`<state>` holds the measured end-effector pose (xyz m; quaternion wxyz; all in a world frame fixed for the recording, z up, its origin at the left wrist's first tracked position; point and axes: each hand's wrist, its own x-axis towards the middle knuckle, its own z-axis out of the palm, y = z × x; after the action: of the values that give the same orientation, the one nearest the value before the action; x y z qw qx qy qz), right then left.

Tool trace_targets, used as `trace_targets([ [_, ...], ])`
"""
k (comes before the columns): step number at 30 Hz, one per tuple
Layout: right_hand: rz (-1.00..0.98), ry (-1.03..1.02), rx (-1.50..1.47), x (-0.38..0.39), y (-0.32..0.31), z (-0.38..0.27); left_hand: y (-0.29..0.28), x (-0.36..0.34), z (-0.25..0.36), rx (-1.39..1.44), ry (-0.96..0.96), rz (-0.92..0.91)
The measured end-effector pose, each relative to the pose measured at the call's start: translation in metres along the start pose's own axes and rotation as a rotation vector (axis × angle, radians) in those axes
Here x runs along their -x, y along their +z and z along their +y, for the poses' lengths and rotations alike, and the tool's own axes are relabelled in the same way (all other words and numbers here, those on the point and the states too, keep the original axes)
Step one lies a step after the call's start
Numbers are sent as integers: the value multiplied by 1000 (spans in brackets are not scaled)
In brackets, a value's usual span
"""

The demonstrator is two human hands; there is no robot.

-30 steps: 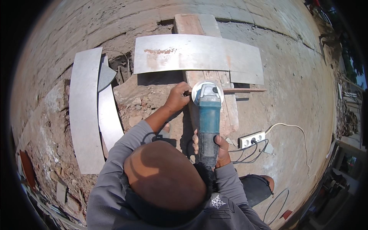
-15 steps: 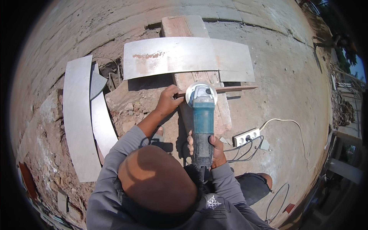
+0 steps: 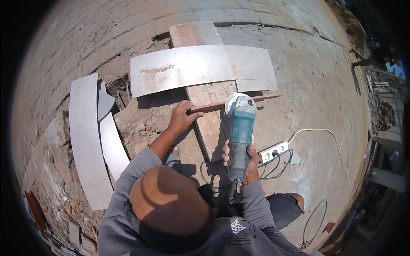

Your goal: The person uses an angle grinder to cut and shape ceramic tiles while working on the ground.

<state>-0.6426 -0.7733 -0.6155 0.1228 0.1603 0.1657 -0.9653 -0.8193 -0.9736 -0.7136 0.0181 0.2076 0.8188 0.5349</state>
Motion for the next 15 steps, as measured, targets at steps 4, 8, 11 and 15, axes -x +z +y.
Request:
trace_targets([
  [4,9,-44,10,0,-8,-7,-1,0,1,12,-13,-15],
  [8,6,-81,-16,-1,-13,-16,-4,1,4,29,-31,-10],
  [11,8,-118,11,-1,-15,-23,-11,4,5,23,-42,-4],
  [15,10,-145,-4,-2,-20,-29,-27,10,2,-8,-59,1],
])
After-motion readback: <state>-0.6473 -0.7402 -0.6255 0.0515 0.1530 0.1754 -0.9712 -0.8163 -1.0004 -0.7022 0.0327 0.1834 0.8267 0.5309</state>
